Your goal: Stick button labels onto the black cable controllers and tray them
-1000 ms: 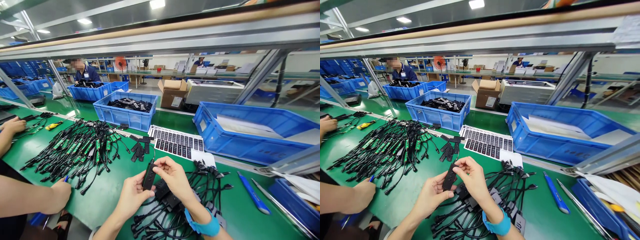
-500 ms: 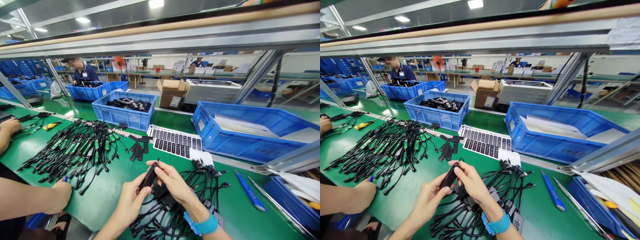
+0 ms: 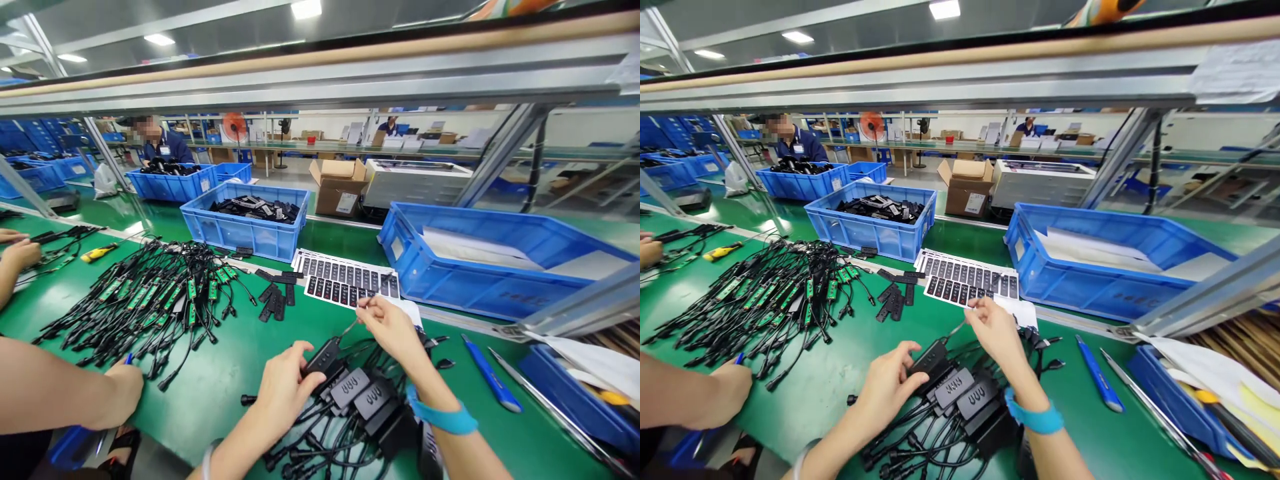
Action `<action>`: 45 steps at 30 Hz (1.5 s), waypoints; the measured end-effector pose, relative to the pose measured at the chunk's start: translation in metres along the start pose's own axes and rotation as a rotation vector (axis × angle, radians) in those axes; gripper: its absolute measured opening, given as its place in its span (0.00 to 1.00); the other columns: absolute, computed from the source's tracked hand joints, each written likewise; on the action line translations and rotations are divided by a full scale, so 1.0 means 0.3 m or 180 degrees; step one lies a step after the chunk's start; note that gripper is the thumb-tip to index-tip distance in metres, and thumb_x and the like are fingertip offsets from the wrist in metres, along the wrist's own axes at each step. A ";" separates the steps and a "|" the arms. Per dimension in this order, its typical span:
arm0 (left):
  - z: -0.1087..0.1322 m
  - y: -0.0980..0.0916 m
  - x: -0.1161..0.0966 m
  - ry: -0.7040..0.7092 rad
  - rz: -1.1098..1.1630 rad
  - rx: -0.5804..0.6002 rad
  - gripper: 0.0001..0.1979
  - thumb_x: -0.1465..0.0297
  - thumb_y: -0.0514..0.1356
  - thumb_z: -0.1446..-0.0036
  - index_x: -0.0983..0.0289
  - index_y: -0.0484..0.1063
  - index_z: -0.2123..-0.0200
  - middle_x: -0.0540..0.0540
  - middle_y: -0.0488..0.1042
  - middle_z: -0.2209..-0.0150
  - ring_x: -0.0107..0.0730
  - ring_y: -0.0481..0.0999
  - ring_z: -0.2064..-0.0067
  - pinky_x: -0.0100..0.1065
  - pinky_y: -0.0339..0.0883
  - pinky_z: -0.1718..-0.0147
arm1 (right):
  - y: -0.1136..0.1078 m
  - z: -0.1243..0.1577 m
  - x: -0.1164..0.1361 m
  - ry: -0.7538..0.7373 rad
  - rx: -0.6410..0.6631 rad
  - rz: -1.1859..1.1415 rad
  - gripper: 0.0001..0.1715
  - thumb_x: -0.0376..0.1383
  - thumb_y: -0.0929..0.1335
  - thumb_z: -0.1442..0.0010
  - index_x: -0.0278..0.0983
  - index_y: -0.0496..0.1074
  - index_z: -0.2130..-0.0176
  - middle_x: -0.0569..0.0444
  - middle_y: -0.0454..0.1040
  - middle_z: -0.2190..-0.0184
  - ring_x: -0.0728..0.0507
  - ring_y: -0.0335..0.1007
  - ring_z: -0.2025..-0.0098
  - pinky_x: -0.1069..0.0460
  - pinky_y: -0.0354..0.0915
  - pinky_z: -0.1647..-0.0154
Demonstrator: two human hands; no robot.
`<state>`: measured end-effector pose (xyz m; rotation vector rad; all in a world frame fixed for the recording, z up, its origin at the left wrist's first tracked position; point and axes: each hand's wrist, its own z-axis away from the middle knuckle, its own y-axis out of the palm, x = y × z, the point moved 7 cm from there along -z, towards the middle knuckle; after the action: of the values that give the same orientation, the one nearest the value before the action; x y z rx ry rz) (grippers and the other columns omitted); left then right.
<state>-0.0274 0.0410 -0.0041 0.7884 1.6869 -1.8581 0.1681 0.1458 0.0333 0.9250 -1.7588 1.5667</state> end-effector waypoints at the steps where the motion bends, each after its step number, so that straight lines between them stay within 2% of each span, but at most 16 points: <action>1: -0.003 0.020 -0.002 -0.0053 -0.0278 0.0096 0.18 0.68 0.62 0.42 0.61 0.70 0.48 0.53 0.75 0.63 0.37 0.77 0.64 0.37 0.71 0.59 | -0.017 -0.009 -0.020 0.0034 0.0005 0.0921 0.12 0.42 0.70 0.43 0.36 0.72 0.72 0.50 0.71 0.81 0.40 0.70 0.76 0.50 0.61 0.75; 4: 0.008 0.055 -0.010 -0.0064 -0.0910 0.0459 0.24 0.67 0.62 0.41 0.62 0.67 0.42 0.61 0.73 0.52 0.48 0.75 0.52 0.42 0.71 0.55 | 0.005 -0.002 -0.007 -0.0064 0.0245 0.2787 0.14 0.37 0.67 0.39 0.34 0.73 0.75 0.42 0.74 0.78 0.35 0.75 0.73 0.47 0.63 0.73; 7: 0.035 0.006 0.001 0.0042 -0.1007 0.0582 0.28 0.65 0.63 0.41 0.60 0.63 0.38 0.60 0.72 0.49 0.46 0.73 0.48 0.40 0.70 0.51 | 0.170 0.044 0.113 -0.0861 0.0998 0.2927 0.14 0.34 0.64 0.36 0.35 0.75 0.70 0.43 0.77 0.72 0.36 0.77 0.67 0.48 0.65 0.70; 10: 0.035 -0.129 0.070 -0.0137 -0.1251 0.0427 0.17 0.65 0.62 0.40 0.56 0.73 0.48 0.54 0.75 0.55 0.38 0.77 0.55 0.33 0.70 0.55 | 0.380 0.121 0.251 -0.1994 0.1953 0.2231 0.06 0.30 0.69 0.40 0.39 0.76 0.62 0.48 0.76 0.62 0.40 0.75 0.60 0.51 0.65 0.65; 11: 0.023 -0.184 0.107 -0.0281 -0.1459 0.0324 0.13 0.65 0.61 0.40 0.57 0.75 0.52 0.54 0.76 0.58 0.37 0.78 0.58 0.33 0.71 0.57 | 0.436 0.142 0.275 -0.2228 0.2231 0.2020 0.10 0.30 0.72 0.43 0.39 0.75 0.59 0.49 0.75 0.59 0.40 0.74 0.58 0.52 0.65 0.64; 13: -0.021 -0.296 0.188 -0.0584 -0.1799 0.0061 0.10 0.68 0.61 0.40 0.63 0.76 0.56 0.58 0.77 0.60 0.41 0.79 0.58 0.37 0.71 0.57 | 0.522 0.168 0.284 -0.2408 0.2713 0.1766 0.16 0.32 0.76 0.48 0.38 0.74 0.58 0.49 0.73 0.57 0.40 0.72 0.57 0.52 0.64 0.64; 16: -0.131 -0.428 0.298 -0.0903 -0.2058 -0.0385 0.11 0.71 0.57 0.37 0.67 0.73 0.53 0.60 0.76 0.58 0.41 0.77 0.56 0.41 0.71 0.56 | 0.576 0.174 0.262 -0.2414 0.3075 0.1552 0.12 0.33 0.76 0.48 0.36 0.73 0.63 0.50 0.73 0.62 0.41 0.70 0.58 0.52 0.62 0.63; 18: -0.221 -0.479 0.355 -0.1061 -0.2186 -0.0640 0.13 0.67 0.57 0.36 0.66 0.70 0.51 0.58 0.75 0.55 0.38 0.76 0.55 0.44 0.72 0.55 | 0.564 0.162 0.261 -0.2371 0.2991 0.1278 0.07 0.35 0.72 0.42 0.36 0.71 0.64 0.49 0.73 0.64 0.41 0.68 0.60 0.50 0.62 0.61; 20: -0.310 -0.503 0.391 -0.1156 -0.2276 -0.0861 0.16 0.64 0.58 0.36 0.65 0.69 0.49 0.58 0.73 0.52 0.38 0.76 0.55 0.45 0.73 0.56 | 0.532 0.141 0.261 -0.2054 0.2838 0.0767 0.06 0.37 0.68 0.37 0.37 0.69 0.64 0.50 0.72 0.65 0.43 0.67 0.63 0.49 0.63 0.60; 23: -0.416 -0.513 0.412 -0.1243 -0.2391 -0.1121 0.17 0.63 0.58 0.37 0.65 0.68 0.48 0.59 0.72 0.50 0.39 0.75 0.53 0.45 0.73 0.56 | 0.489 0.116 0.234 -0.0827 0.2827 -0.0767 0.16 0.46 0.62 0.34 0.38 0.65 0.67 0.53 0.71 0.70 0.45 0.69 0.67 0.50 0.67 0.66; 26: -0.468 -0.516 0.420 -0.1255 -0.2476 -0.1248 0.18 0.62 0.59 0.37 0.65 0.68 0.48 0.60 0.70 0.47 0.42 0.74 0.51 0.47 0.72 0.55 | 0.450 0.113 0.172 0.0598 0.2494 -0.2152 0.21 0.52 0.63 0.38 0.36 0.66 0.68 0.54 0.69 0.72 0.46 0.70 0.72 0.54 0.66 0.77; 29: -0.458 -0.514 0.430 -0.1214 -0.2514 -0.1177 0.17 0.63 0.59 0.37 0.65 0.69 0.48 0.59 0.70 0.48 0.42 0.74 0.51 0.47 0.72 0.55 | 0.398 0.127 0.126 0.1189 0.2082 -0.2723 0.20 0.50 0.68 0.42 0.34 0.70 0.67 0.53 0.69 0.72 0.50 0.65 0.78 0.58 0.58 0.85; 33: -0.362 -0.481 0.438 -0.1068 -0.2477 -0.0912 0.15 0.64 0.60 0.37 0.65 0.70 0.51 0.58 0.72 0.50 0.40 0.74 0.52 0.46 0.72 0.55 | 0.340 0.147 0.110 0.1180 0.2006 -0.3059 0.17 0.43 0.73 0.48 0.34 0.73 0.62 0.57 0.66 0.76 0.53 0.59 0.78 0.60 0.54 0.86; 37: -0.225 -0.435 0.421 -0.0939 -0.2303 -0.0811 0.12 0.69 0.57 0.37 0.65 0.73 0.52 0.57 0.76 0.58 0.41 0.76 0.54 0.46 0.71 0.55 | 0.316 0.160 0.106 0.0818 0.2062 -0.2756 0.23 0.39 0.74 0.50 0.36 0.70 0.55 0.60 0.66 0.78 0.53 0.57 0.79 0.60 0.56 0.84; 41: -0.107 -0.430 0.393 -0.0888 -0.1904 -0.0967 0.20 0.78 0.52 0.43 0.64 0.75 0.50 0.61 0.77 0.61 0.47 0.78 0.57 0.42 0.71 0.58 | 0.289 0.160 0.118 0.0399 0.1837 -0.2627 0.20 0.41 0.74 0.50 0.38 0.67 0.59 0.59 0.68 0.75 0.52 0.60 0.77 0.59 0.57 0.82; 45: -0.020 -0.474 0.364 -0.0879 -0.1286 -0.1290 0.26 0.73 0.53 0.42 0.66 0.65 0.40 0.62 0.74 0.53 0.40 0.77 0.60 0.39 0.71 0.60 | 0.252 0.165 0.140 0.0123 0.1663 -0.2361 0.17 0.43 0.73 0.47 0.37 0.69 0.61 0.60 0.67 0.75 0.51 0.61 0.76 0.57 0.58 0.78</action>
<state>-0.2040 0.0630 0.0178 0.0246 2.0428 -1.6780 0.0827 0.0968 0.0180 1.5528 -0.7975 1.5051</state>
